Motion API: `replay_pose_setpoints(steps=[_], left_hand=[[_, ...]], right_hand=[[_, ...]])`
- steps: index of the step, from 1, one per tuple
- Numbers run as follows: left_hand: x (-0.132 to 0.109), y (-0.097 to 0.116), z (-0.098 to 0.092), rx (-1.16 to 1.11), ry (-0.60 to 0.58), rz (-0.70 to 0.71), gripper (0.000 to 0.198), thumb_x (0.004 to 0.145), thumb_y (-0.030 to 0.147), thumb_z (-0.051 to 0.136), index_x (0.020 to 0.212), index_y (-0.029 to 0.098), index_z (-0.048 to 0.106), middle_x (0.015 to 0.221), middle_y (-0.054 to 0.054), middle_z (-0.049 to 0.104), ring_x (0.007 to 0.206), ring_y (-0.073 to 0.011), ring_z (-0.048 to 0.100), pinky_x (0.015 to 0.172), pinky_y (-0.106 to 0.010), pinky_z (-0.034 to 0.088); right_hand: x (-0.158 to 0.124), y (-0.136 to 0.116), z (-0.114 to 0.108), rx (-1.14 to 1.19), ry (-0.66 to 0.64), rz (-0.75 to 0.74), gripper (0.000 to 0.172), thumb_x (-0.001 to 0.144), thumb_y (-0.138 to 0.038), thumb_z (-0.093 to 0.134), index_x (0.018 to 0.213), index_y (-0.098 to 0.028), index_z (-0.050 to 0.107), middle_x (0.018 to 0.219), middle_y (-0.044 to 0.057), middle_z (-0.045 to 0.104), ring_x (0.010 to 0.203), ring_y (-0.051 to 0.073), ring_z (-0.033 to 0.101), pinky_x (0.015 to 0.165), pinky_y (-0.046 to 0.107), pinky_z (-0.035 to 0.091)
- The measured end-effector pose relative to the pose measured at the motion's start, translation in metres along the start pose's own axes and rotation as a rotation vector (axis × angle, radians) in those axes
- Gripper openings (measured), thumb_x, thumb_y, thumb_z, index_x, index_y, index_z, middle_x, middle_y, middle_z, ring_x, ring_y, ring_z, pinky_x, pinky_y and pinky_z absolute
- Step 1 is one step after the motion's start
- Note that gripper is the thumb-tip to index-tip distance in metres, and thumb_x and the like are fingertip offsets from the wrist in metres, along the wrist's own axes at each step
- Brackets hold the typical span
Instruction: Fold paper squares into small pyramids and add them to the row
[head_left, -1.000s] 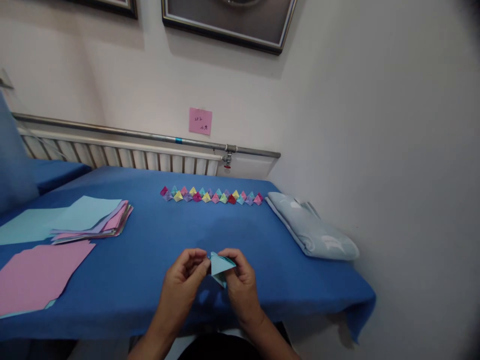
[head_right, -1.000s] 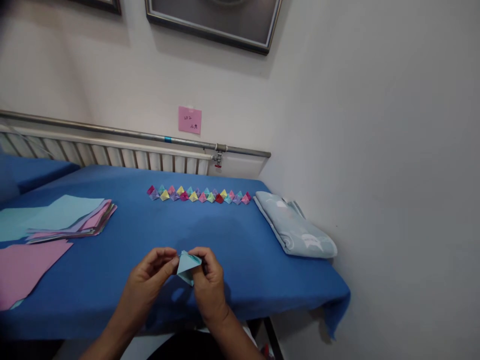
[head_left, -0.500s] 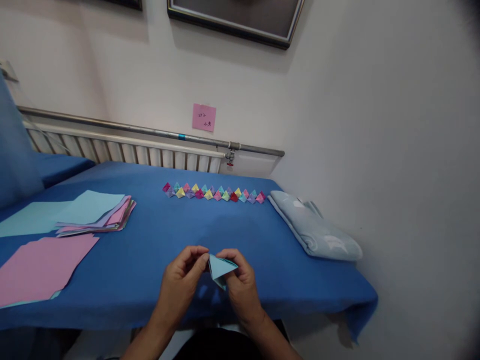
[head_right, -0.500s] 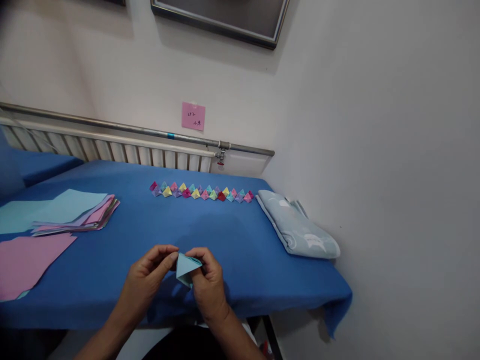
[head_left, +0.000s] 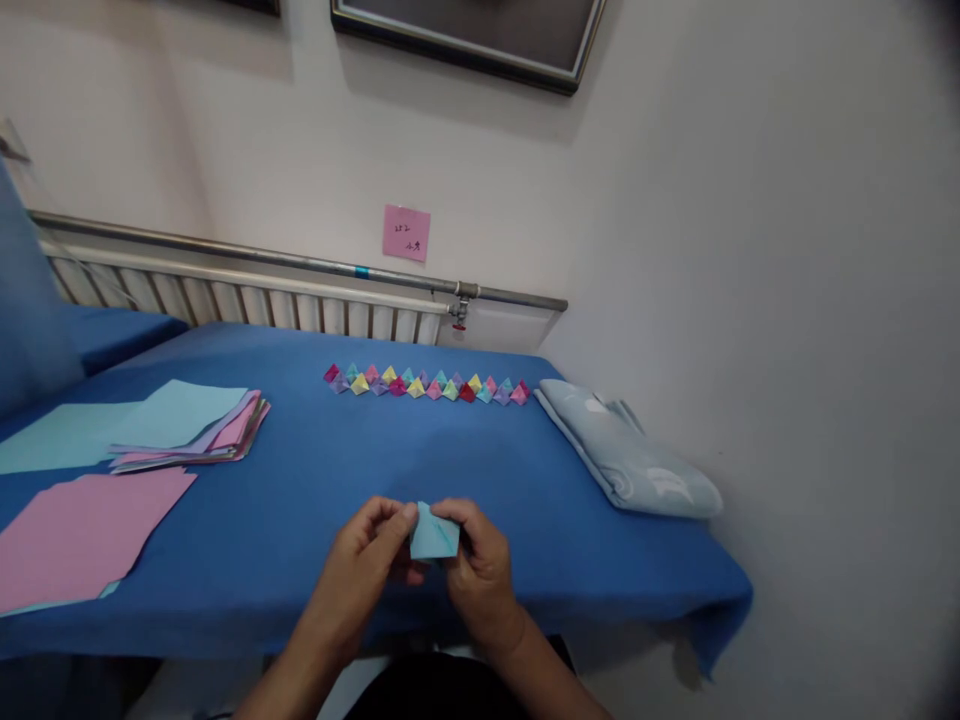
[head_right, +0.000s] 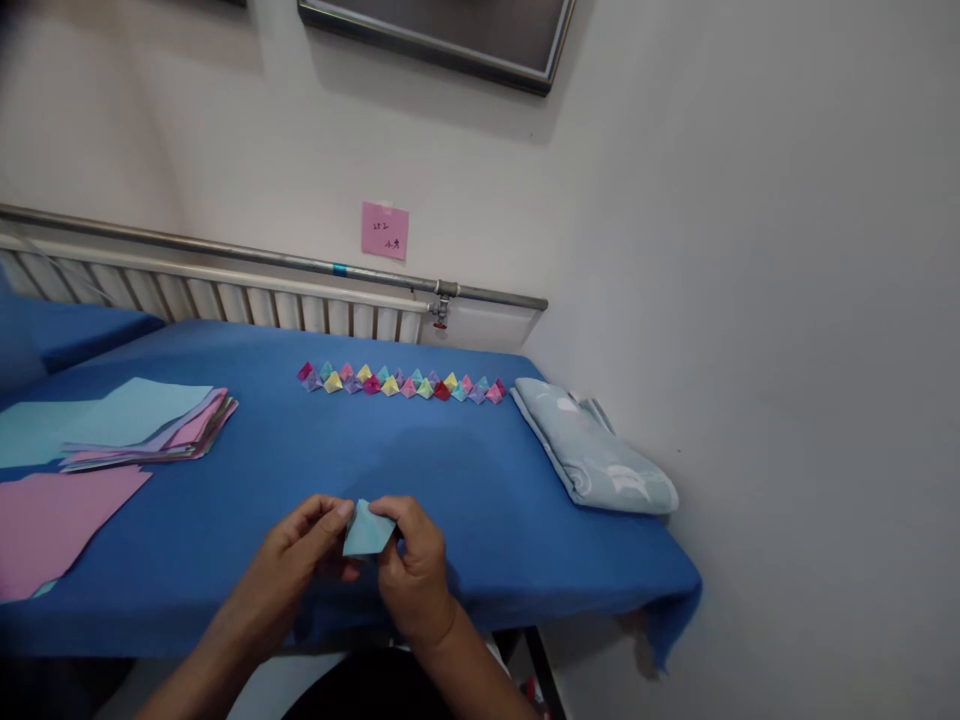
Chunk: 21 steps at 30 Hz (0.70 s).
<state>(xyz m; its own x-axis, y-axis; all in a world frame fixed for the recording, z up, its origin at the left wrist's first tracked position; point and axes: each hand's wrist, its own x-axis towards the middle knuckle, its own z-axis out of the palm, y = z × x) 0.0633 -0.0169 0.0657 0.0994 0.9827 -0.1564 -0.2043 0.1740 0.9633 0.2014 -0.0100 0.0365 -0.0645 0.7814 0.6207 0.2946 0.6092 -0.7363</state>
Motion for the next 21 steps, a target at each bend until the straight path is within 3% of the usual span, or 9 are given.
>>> replay_pose_setpoints(steps=[6,12,14,17,19,21], left_hand=[[0.002,0.003,-0.003,-0.012,0.074,-0.040,0.044,0.058,0.053,0.073,0.075,0.018,0.053,0.053,0.007,0.050,0.049,-0.0090,0.047,0.049,-0.022,0.042],[0.005,-0.004,-0.013,-0.076,0.060,-0.051,0.042,0.059,0.046,0.075,0.080,0.018,0.052,0.051,0.009,0.049,0.045,-0.0068,0.045,0.046,-0.019,0.033],[0.006,-0.006,-0.016,-0.094,0.054,-0.057,0.044,0.059,0.045,0.076,0.083,0.018,0.052,0.054,0.008,0.054,0.047,-0.0076,0.048,0.048,-0.020,0.035],[0.008,-0.008,-0.018,-0.081,0.051,-0.048,0.045,0.059,0.045,0.075,0.086,0.018,0.050,0.057,0.007,0.057,0.048,-0.0086,0.050,0.049,-0.021,0.037],[0.009,-0.008,-0.018,-0.033,0.080,-0.011,0.044,0.059,0.046,0.074,0.084,0.018,0.051,0.054,0.008,0.054,0.046,-0.0075,0.046,0.047,-0.020,0.034],[0.009,-0.008,-0.018,0.025,0.111,0.036,0.042,0.059,0.046,0.073,0.082,0.018,0.052,0.052,0.009,0.051,0.045,-0.0073,0.044,0.047,-0.020,0.032]], right_hand=[[0.002,-0.004,0.002,-0.047,-0.087,-0.142,0.026,0.085,-0.008,0.043,0.100,-0.022,0.059,0.088,0.004,0.065,0.082,0.015,0.061,0.073,0.028,0.050],[-0.002,-0.003,0.002,0.013,-0.139,-0.085,0.033,0.084,-0.009,0.040,0.107,-0.023,0.059,0.097,0.004,0.065,0.089,0.016,0.062,0.080,0.030,0.049],[-0.005,0.001,0.000,0.078,-0.168,0.015,0.034,0.084,-0.011,0.042,0.111,-0.023,0.059,0.100,0.005,0.065,0.090,0.016,0.062,0.080,0.030,0.050],[-0.007,0.005,-0.004,0.302,-0.133,0.322,0.032,0.084,-0.019,0.047,0.114,-0.022,0.057,0.097,0.005,0.065,0.074,0.015,0.062,0.064,0.026,0.051],[-0.006,0.004,-0.007,0.475,-0.093,0.538,0.027,0.085,-0.028,0.047,0.107,-0.018,0.059,0.090,0.006,0.064,0.067,0.014,0.061,0.052,0.024,0.048],[-0.002,0.000,-0.009,0.536,-0.144,0.682,0.027,0.086,-0.038,0.048,0.095,-0.016,0.061,0.079,0.005,0.063,0.064,0.015,0.059,0.046,0.022,0.044]])
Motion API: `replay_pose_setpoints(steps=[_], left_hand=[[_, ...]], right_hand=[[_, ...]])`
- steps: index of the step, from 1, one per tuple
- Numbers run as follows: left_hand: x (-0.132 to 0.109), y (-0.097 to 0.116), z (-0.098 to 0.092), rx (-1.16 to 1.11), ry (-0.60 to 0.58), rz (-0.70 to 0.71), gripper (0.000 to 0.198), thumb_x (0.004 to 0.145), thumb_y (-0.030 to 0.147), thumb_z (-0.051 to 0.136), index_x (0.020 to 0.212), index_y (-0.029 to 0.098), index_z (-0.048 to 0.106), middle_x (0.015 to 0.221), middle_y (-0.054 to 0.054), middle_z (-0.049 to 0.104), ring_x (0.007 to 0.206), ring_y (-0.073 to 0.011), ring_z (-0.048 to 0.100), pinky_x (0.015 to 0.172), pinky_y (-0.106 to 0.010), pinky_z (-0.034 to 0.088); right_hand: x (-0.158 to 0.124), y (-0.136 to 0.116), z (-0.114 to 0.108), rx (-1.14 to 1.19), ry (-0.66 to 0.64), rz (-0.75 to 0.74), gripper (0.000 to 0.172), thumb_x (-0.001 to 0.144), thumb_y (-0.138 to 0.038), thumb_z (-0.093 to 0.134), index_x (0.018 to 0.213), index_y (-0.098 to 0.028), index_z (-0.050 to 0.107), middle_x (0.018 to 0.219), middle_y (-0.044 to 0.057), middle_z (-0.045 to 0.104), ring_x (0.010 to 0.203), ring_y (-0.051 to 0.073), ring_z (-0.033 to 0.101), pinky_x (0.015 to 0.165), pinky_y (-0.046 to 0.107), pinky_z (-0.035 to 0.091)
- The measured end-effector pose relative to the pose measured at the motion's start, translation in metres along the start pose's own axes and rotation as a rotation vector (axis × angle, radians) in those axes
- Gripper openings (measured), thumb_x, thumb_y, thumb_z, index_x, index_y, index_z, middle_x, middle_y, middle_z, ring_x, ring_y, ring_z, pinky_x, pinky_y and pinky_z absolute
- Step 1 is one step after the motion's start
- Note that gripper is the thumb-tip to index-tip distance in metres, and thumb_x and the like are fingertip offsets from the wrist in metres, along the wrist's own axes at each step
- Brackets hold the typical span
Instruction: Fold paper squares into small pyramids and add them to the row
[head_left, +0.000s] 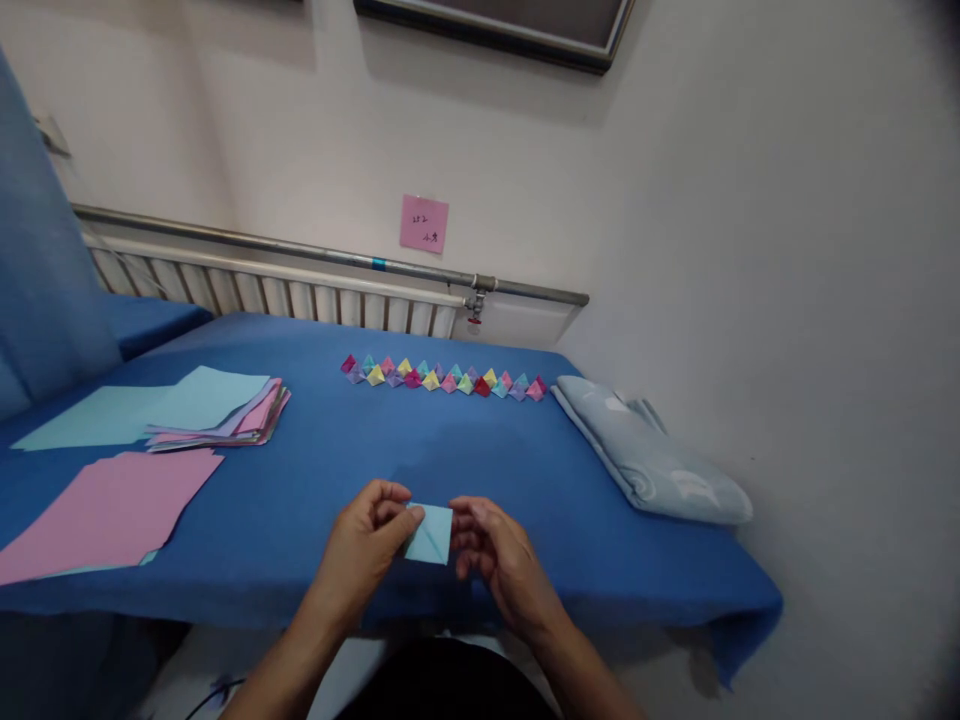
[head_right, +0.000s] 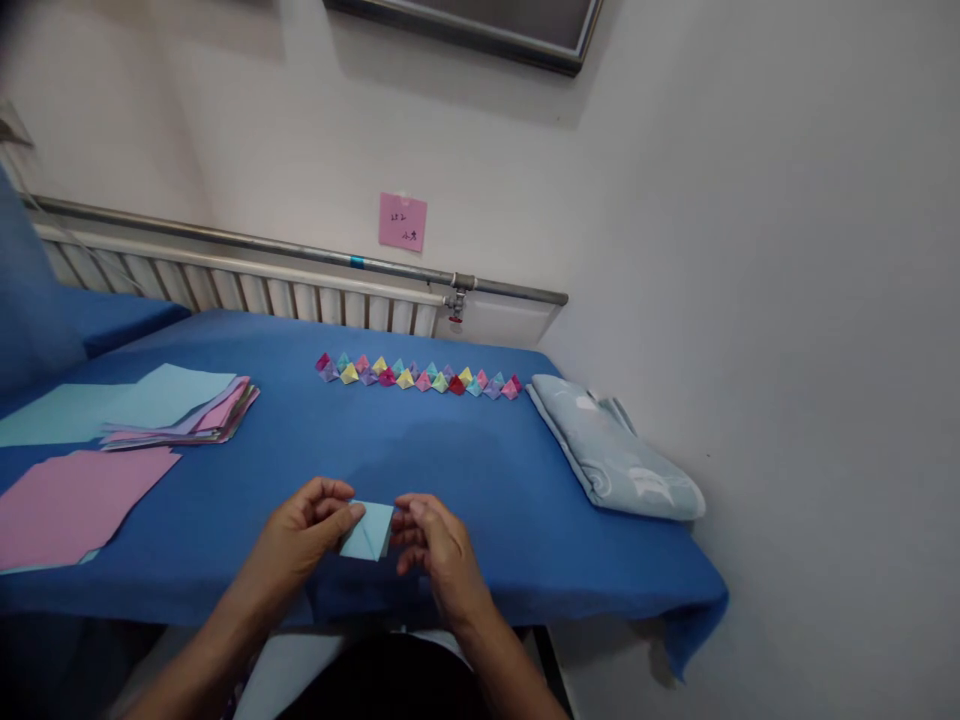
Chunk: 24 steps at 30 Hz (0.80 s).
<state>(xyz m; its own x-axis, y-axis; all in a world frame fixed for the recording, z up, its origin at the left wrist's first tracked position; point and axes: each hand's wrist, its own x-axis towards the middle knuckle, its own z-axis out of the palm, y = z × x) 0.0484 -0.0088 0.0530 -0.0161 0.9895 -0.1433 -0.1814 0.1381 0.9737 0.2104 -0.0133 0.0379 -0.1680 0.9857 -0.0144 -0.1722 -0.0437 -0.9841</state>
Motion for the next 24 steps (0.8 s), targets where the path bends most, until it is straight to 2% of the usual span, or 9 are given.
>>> replay_pose_setpoints(steps=[3,8,15,19,21,24], left_hand=[[-0.001,0.000,0.000,0.092,0.009,0.055,0.038,0.062,0.046,0.070,0.082,0.018,0.053,0.056,0.007,0.054,0.049,-0.0092,0.048,0.050,-0.022,0.035],[-0.002,0.000,-0.002,0.194,0.029,0.084,0.031,0.066,0.041,0.067,0.084,0.019,0.055,0.060,0.005,0.056,0.053,-0.0101,0.049,0.053,-0.022,0.035],[0.000,0.001,-0.005,0.030,-0.017,-0.045,0.043,0.061,0.048,0.071,0.088,0.017,0.058,0.054,0.008,0.051,0.049,-0.0092,0.046,0.051,-0.021,0.037],[-0.003,0.001,-0.010,0.047,-0.150,-0.143,0.035,0.065,0.050,0.069,0.070,0.016,0.061,0.058,0.004,0.053,0.055,-0.0106,0.049,0.057,-0.024,0.043],[-0.005,0.001,-0.011,0.064,-0.185,-0.138,0.032,0.066,0.047,0.069,0.067,0.016,0.062,0.061,0.002,0.057,0.058,-0.0110,0.050,0.059,-0.023,0.042],[-0.008,0.001,-0.010,0.088,-0.148,-0.090,0.029,0.068,0.045,0.068,0.066,0.017,0.063,0.061,0.002,0.057,0.058,-0.0101,0.048,0.057,-0.022,0.037]], right_hand=[[-0.003,-0.010,0.004,-0.100,-0.125,0.160,0.030,0.082,-0.044,0.054,0.082,-0.015,0.062,0.063,0.001,0.060,0.055,0.012,0.056,0.043,0.019,0.038],[-0.004,-0.012,0.009,-0.079,-0.210,0.337,0.022,0.074,-0.036,0.064,0.076,-0.014,0.063,0.065,0.001,0.063,0.051,0.008,0.054,0.041,0.016,0.035],[-0.004,-0.009,0.010,-0.119,-0.166,0.312,0.017,0.073,-0.030,0.062,0.069,-0.013,0.061,0.061,-0.001,0.061,0.046,0.005,0.050,0.039,0.015,0.033],[-0.006,-0.011,0.011,-0.141,-0.157,0.279,0.018,0.073,-0.031,0.062,0.070,-0.013,0.061,0.061,-0.002,0.061,0.045,0.005,0.048,0.040,0.015,0.033],[-0.006,-0.011,0.011,-0.148,-0.164,0.276,0.017,0.073,-0.030,0.062,0.070,-0.013,0.062,0.062,-0.001,0.061,0.046,0.005,0.049,0.041,0.015,0.033],[-0.006,-0.010,0.011,-0.158,-0.184,0.282,0.015,0.073,-0.029,0.060,0.069,-0.014,0.061,0.061,-0.001,0.061,0.047,0.005,0.049,0.041,0.016,0.033]])
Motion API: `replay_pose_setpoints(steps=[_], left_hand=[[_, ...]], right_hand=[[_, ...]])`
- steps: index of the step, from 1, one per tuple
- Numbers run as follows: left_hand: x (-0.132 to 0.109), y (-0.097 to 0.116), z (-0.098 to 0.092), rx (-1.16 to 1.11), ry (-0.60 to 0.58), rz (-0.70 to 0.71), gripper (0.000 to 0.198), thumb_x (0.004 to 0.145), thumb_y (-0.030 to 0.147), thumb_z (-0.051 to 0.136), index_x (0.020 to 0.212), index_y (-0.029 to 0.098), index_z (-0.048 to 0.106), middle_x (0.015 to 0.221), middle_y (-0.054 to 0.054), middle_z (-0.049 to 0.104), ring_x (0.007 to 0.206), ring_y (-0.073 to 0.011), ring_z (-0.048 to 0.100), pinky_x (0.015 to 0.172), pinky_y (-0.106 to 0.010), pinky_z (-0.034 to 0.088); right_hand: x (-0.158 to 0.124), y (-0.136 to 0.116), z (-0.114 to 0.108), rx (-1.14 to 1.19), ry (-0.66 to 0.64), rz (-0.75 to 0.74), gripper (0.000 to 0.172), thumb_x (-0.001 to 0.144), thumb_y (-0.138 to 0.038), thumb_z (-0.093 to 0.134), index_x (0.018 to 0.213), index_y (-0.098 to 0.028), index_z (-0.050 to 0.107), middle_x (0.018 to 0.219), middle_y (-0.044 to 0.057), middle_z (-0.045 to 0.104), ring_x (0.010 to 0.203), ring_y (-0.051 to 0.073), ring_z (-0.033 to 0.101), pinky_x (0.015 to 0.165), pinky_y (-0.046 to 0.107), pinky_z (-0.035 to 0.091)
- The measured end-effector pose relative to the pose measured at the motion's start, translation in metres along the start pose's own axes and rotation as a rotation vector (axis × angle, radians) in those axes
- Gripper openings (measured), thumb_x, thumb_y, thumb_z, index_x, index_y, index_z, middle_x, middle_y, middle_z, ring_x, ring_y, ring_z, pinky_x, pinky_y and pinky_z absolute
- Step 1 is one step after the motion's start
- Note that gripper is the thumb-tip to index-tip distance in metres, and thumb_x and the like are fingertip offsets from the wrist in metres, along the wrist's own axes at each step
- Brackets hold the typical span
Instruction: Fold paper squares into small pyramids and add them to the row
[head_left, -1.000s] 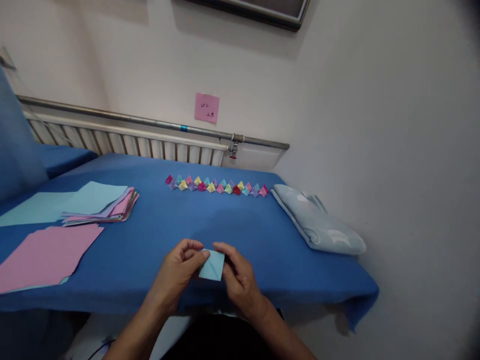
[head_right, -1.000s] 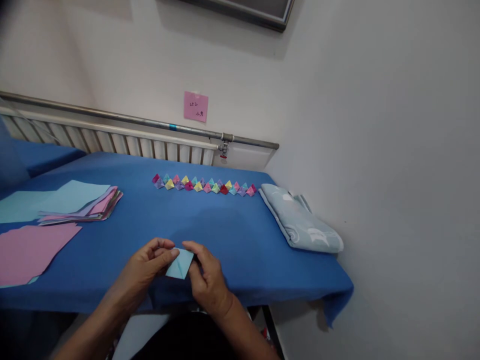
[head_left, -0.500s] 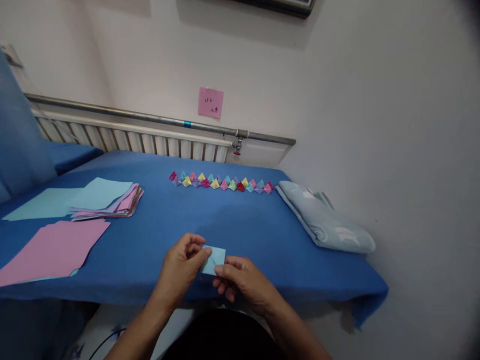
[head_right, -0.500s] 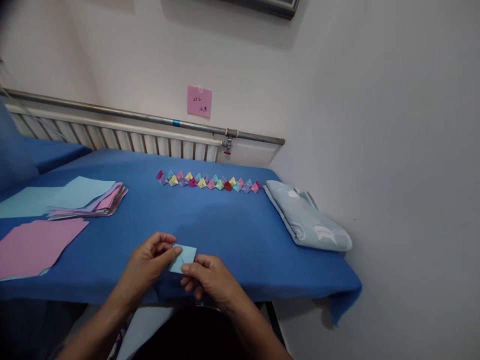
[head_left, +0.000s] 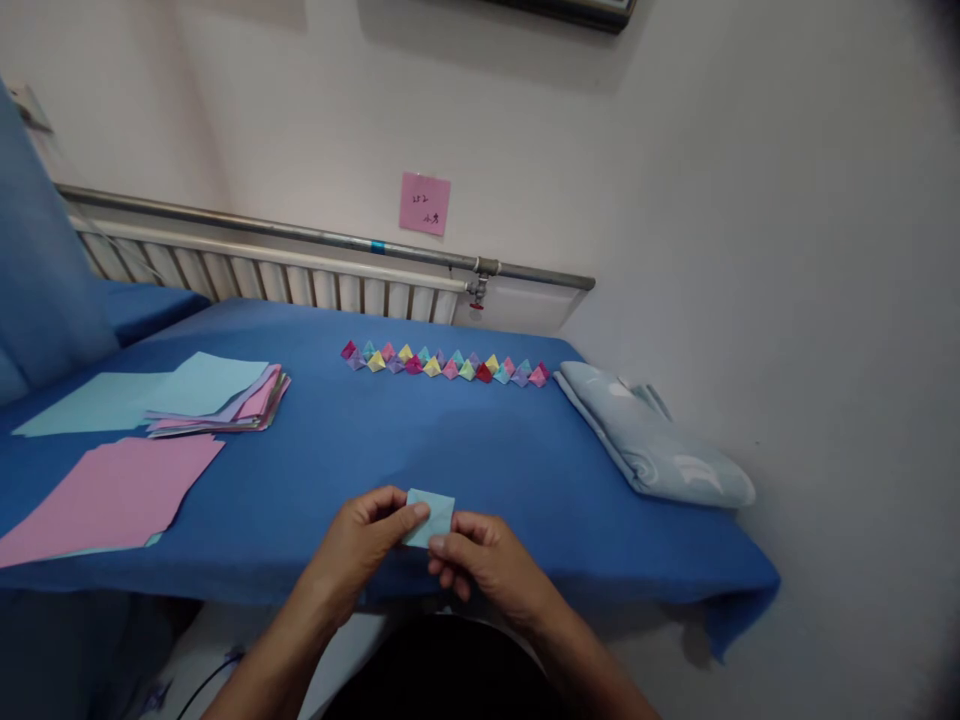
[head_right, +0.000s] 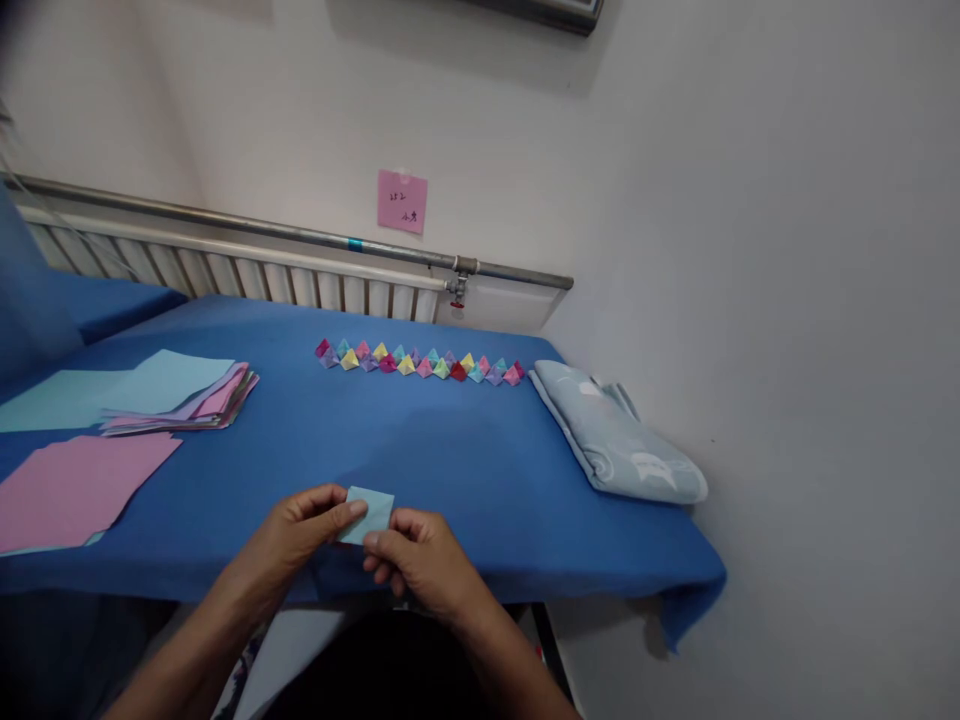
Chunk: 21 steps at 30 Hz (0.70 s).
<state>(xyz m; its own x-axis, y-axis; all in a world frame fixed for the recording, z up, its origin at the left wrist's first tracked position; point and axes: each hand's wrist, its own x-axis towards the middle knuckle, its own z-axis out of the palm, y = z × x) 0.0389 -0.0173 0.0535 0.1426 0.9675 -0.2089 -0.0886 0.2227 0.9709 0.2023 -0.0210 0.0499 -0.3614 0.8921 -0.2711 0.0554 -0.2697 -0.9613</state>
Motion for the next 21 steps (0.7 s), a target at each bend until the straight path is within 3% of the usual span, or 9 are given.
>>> replay_pose_setpoints(steps=[6,15,21], left_hand=[[0.0008,-0.0041,0.0000,0.038,0.099,0.044,0.036,0.067,0.048,0.067,0.057,0.017,0.053,0.051,0.007,0.042,0.050,-0.0075,0.035,0.050,-0.020,0.028],[0.0024,-0.0019,-0.0004,0.078,-0.009,-0.033,0.032,0.060,0.045,0.070,0.060,0.016,0.056,0.056,0.004,0.054,0.055,-0.0091,0.046,0.055,-0.022,0.038],[0.0008,-0.0024,0.0008,0.091,-0.012,0.013,0.030,0.063,0.044,0.067,0.059,0.016,0.057,0.053,0.004,0.055,0.051,-0.0086,0.047,0.052,-0.021,0.038]], right_hand=[[0.0010,0.0035,0.0009,-0.028,-0.019,0.007,0.019,0.073,-0.033,0.059,0.070,-0.015,0.060,0.061,-0.002,0.060,0.044,0.005,0.045,0.040,0.016,0.032],[0.0016,0.0064,0.0015,-0.052,-0.011,-0.024,0.018,0.076,-0.033,0.059,0.072,-0.015,0.062,0.061,-0.001,0.058,0.047,0.006,0.045,0.043,0.018,0.033],[0.0002,0.0045,0.0034,-0.055,-0.064,-0.036,0.020,0.079,-0.033,0.057,0.081,-0.016,0.065,0.068,-0.001,0.057,0.050,0.006,0.046,0.044,0.018,0.034]])
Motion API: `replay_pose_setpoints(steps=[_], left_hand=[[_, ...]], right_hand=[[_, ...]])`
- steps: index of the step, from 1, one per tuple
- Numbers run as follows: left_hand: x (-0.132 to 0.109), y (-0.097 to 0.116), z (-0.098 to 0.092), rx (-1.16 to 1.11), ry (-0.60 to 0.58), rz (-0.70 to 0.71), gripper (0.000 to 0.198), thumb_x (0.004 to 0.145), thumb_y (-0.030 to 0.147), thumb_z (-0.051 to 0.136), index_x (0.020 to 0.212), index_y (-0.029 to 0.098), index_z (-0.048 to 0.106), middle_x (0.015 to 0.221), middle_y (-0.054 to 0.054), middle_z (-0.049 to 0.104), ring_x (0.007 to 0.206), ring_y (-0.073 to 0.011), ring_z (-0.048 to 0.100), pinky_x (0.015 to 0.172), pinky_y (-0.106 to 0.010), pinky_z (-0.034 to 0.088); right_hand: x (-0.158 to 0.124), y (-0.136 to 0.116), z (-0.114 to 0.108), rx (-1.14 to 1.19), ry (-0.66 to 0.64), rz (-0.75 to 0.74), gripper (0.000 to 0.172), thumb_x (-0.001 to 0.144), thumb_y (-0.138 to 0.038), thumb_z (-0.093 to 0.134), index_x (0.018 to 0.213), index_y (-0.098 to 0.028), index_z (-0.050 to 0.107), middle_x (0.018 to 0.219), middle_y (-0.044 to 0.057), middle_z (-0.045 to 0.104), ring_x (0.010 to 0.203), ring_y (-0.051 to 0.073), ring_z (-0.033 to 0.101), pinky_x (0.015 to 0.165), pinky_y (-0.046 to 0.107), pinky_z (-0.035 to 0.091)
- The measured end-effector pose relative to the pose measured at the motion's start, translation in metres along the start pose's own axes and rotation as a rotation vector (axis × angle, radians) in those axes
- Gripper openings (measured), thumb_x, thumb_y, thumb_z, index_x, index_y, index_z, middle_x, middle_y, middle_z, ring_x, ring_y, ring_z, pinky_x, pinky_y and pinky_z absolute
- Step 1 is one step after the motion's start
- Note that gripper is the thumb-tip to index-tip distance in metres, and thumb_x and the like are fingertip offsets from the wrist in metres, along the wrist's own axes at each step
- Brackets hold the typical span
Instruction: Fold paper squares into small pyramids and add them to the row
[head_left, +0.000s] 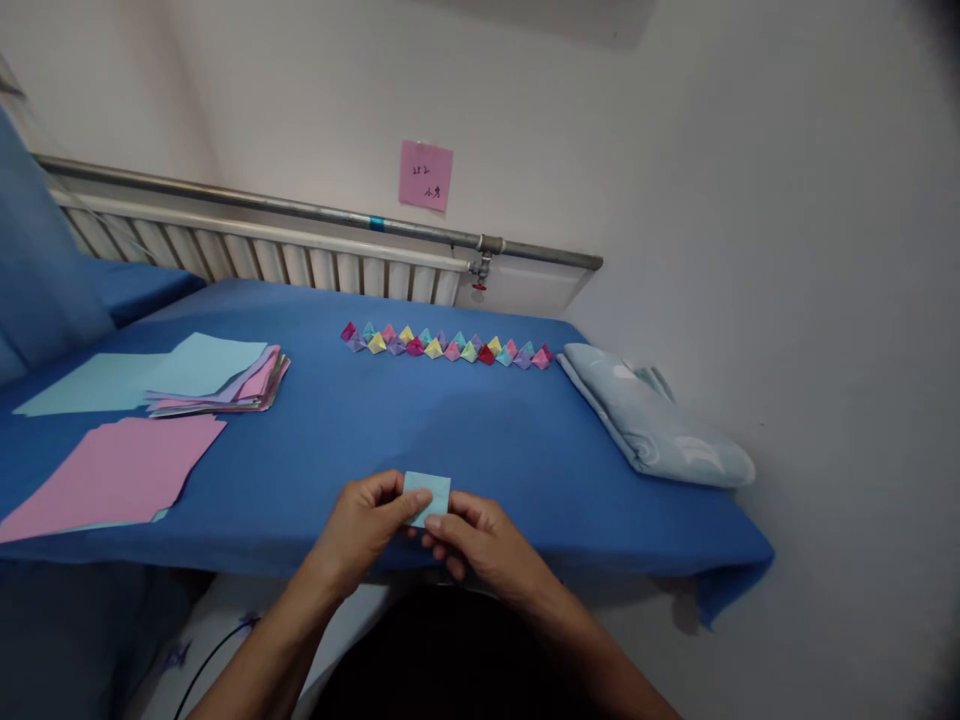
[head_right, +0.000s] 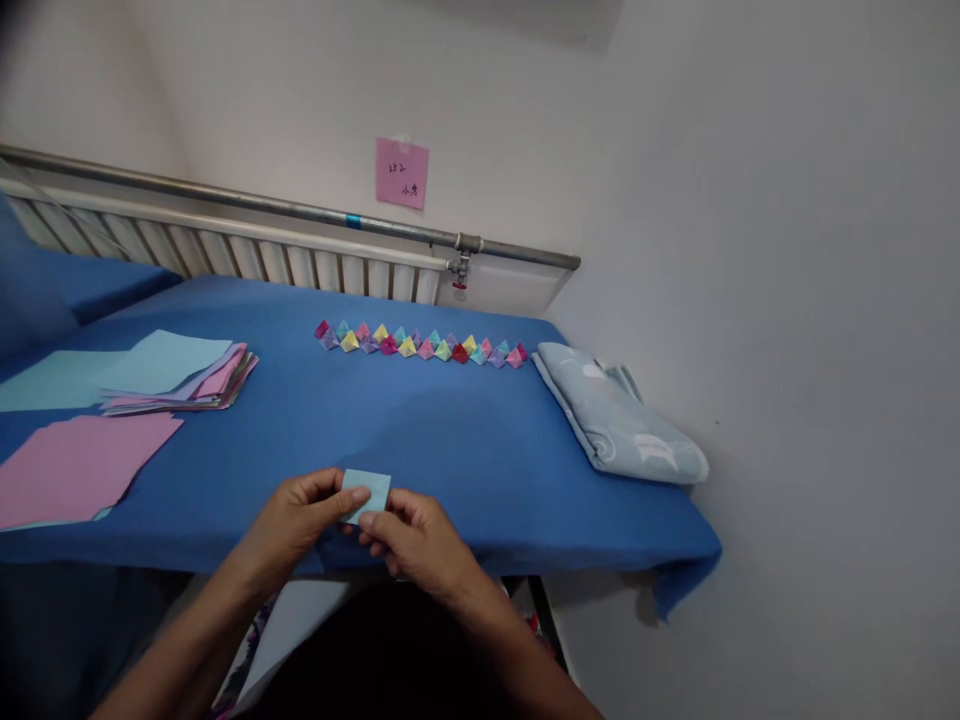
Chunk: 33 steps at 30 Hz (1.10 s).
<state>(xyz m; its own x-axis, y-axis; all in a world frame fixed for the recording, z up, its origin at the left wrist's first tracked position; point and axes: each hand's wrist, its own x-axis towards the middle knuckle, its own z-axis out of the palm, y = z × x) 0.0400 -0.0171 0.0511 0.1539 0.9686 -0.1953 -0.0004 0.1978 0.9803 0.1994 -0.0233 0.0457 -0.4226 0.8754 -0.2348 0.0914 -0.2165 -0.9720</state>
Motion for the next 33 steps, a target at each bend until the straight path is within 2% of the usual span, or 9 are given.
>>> replay_pose_setpoints(steps=[6,9,12,18,21,25,30,33], left_hand=[[0.003,-0.004,0.001,0.052,0.037,0.029,0.032,0.064,0.046,0.065,0.056,0.017,0.054,0.050,0.005,0.052,0.048,-0.0082,0.045,0.050,-0.021,0.035],[0.005,-0.003,-0.001,0.038,0.034,0.011,0.033,0.065,0.047,0.065,0.059,0.017,0.055,0.052,0.005,0.052,0.049,-0.0083,0.044,0.051,-0.021,0.034],[0.005,-0.001,-0.005,0.038,0.071,0.056,0.034,0.068,0.049,0.063,0.059,0.017,0.056,0.052,0.005,0.049,0.051,-0.0080,0.041,0.052,-0.021,0.032],[0.007,-0.004,-0.007,0.014,0.136,0.092,0.034,0.069,0.049,0.064,0.058,0.017,0.057,0.052,0.005,0.047,0.052,-0.0084,0.038,0.051,-0.021,0.030],[0.008,-0.005,-0.005,-0.007,0.138,0.066,0.034,0.068,0.050,0.064,0.060,0.017,0.058,0.052,0.005,0.047,0.052,-0.0084,0.038,0.050,-0.021,0.030],[0.009,-0.006,-0.005,0.049,0.118,0.079,0.033,0.067,0.049,0.065,0.063,0.016,0.061,0.053,0.005,0.048,0.052,-0.0084,0.039,0.051,-0.021,0.030],[0.013,-0.010,-0.007,0.021,0.147,0.081,0.030,0.068,0.046,0.066,0.062,0.017,0.060,0.052,0.006,0.047,0.051,-0.0080,0.038,0.050,-0.021,0.029],[0.017,-0.013,-0.006,-0.011,0.140,0.075,0.030,0.067,0.044,0.066,0.060,0.017,0.058,0.052,0.006,0.046,0.050,-0.0076,0.037,0.050,-0.021,0.028]], right_hand=[[0.002,0.002,0.001,-0.009,0.042,-0.028,0.020,0.078,-0.035,0.057,0.078,-0.016,0.063,0.063,-0.003,0.055,0.047,0.005,0.044,0.042,0.016,0.033],[0.002,0.003,0.000,-0.001,0.050,-0.002,0.019,0.077,-0.035,0.057,0.075,-0.016,0.061,0.061,-0.003,0.055,0.045,0.005,0.044,0.040,0.016,0.033],[0.001,0.003,0.000,0.013,0.051,0.043,0.018,0.076,-0.034,0.058,0.073,-0.016,0.059,0.061,-0.003,0.057,0.044,0.005,0.044,0.039,0.016,0.033],[-0.001,0.004,-0.001,-0.007,0.096,0.027,0.026,0.078,-0.038,0.057,0.064,-0.017,0.054,0.059,-0.003,0.056,0.043,0.005,0.043,0.039,0.016,0.031],[0.000,0.006,-0.002,-0.009,0.119,0.013,0.026,0.078,-0.038,0.058,0.063,-0.017,0.053,0.058,-0.003,0.055,0.044,0.005,0.042,0.039,0.016,0.030],[0.001,0.007,-0.002,-0.007,0.086,0.041,0.025,0.079,-0.037,0.056,0.064,-0.017,0.053,0.058,-0.003,0.054,0.043,0.005,0.042,0.039,0.017,0.031],[0.002,0.007,-0.001,-0.053,0.115,-0.009,0.025,0.078,-0.037,0.059,0.064,-0.017,0.053,0.059,-0.003,0.055,0.046,0.005,0.043,0.043,0.017,0.032],[0.002,0.008,0.000,-0.001,0.118,0.028,0.025,0.078,-0.037,0.056,0.062,-0.017,0.052,0.058,-0.003,0.055,0.045,0.005,0.042,0.041,0.017,0.031]])
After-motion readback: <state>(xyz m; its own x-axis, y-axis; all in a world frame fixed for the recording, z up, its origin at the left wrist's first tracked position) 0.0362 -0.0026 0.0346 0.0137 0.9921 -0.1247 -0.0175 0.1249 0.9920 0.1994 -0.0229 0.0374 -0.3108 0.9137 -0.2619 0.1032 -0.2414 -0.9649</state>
